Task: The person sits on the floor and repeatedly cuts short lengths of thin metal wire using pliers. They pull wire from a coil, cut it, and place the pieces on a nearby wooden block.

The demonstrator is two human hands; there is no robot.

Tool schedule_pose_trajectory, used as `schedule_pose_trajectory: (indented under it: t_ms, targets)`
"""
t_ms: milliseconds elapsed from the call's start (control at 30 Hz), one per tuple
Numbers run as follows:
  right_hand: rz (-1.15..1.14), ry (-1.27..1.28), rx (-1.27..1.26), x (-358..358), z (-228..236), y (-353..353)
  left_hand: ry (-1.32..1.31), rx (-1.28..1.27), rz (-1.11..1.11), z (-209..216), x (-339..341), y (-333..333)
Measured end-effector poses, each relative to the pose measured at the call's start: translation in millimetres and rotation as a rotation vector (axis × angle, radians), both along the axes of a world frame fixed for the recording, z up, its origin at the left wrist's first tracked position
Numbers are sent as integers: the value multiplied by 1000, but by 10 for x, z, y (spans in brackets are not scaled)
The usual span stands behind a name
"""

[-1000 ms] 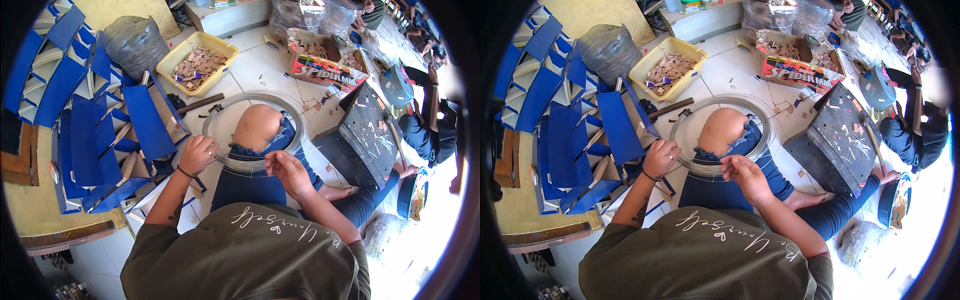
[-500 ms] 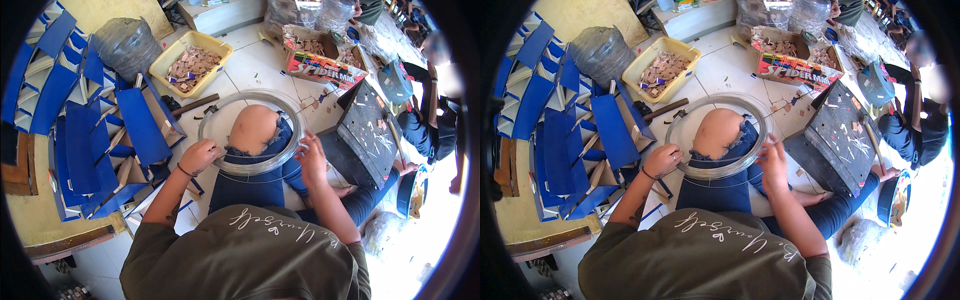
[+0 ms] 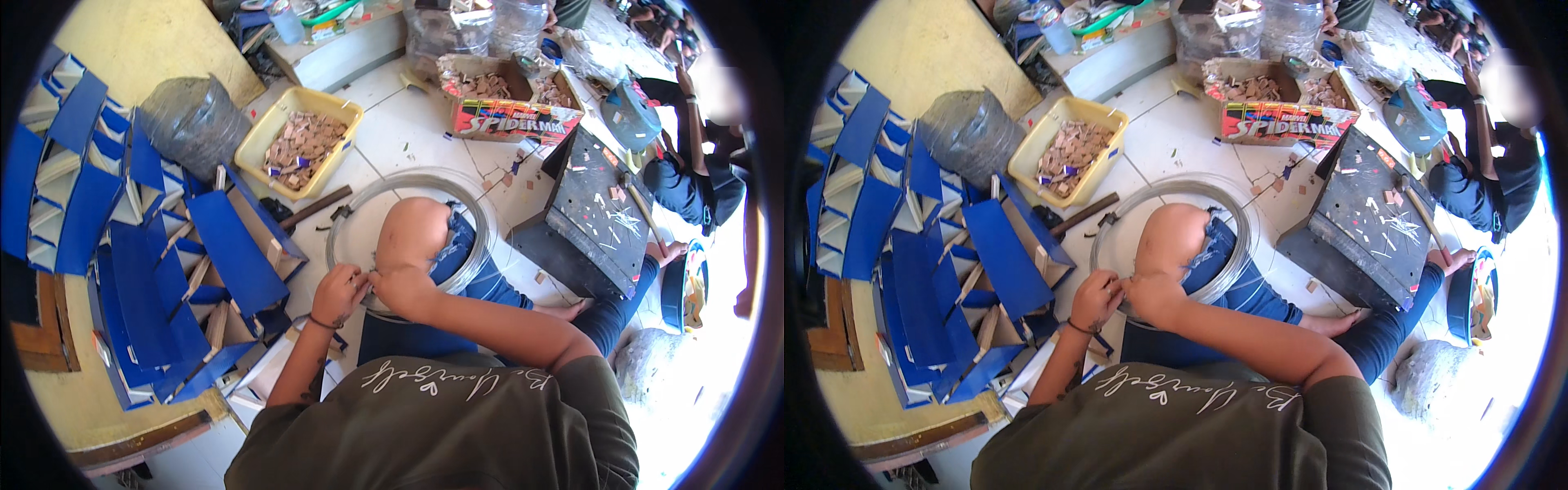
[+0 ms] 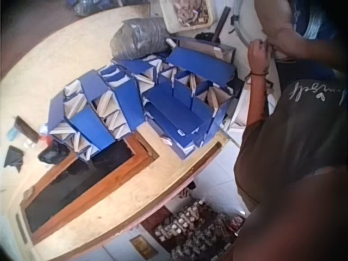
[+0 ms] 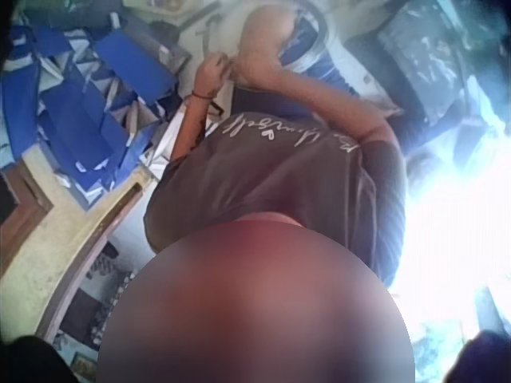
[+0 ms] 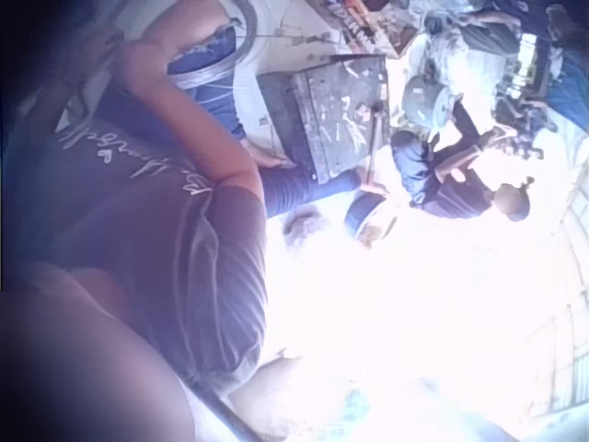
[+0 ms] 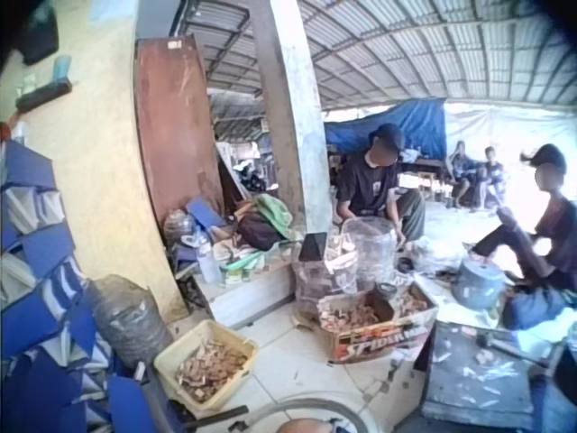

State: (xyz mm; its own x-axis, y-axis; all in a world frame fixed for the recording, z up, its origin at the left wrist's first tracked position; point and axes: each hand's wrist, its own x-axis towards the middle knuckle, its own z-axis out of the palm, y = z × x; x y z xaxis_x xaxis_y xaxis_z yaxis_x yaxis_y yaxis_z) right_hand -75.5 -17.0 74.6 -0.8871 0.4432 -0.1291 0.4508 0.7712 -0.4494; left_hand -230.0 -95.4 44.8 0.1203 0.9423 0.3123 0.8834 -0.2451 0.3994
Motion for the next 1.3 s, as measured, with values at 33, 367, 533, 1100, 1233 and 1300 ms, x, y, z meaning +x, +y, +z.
schedule_pose_trajectory:
  t_ms: [33,367,533,1100,1233,1300]
  targets:
    - [17,17,-16,-30,-56,37,-47,17,25,-37,-25,-31]
    - [66,-77,-27,-31,-88,11,-1542,-475,891,-939,-587,171]
    - [99,-78,5,-42,-35,-30,-1624,-600,902,-912,-502,410]
    - [-162,-27,-95,-456,-133,313,-1626,-131,800,-588,306,380]
    - [-202,-5,-290,-324,-135,195,-1616,-204,779,-622,260,308]
    - [-141,-68,-324,-199,-102,157,-1566,-310,774,-641,206,256]
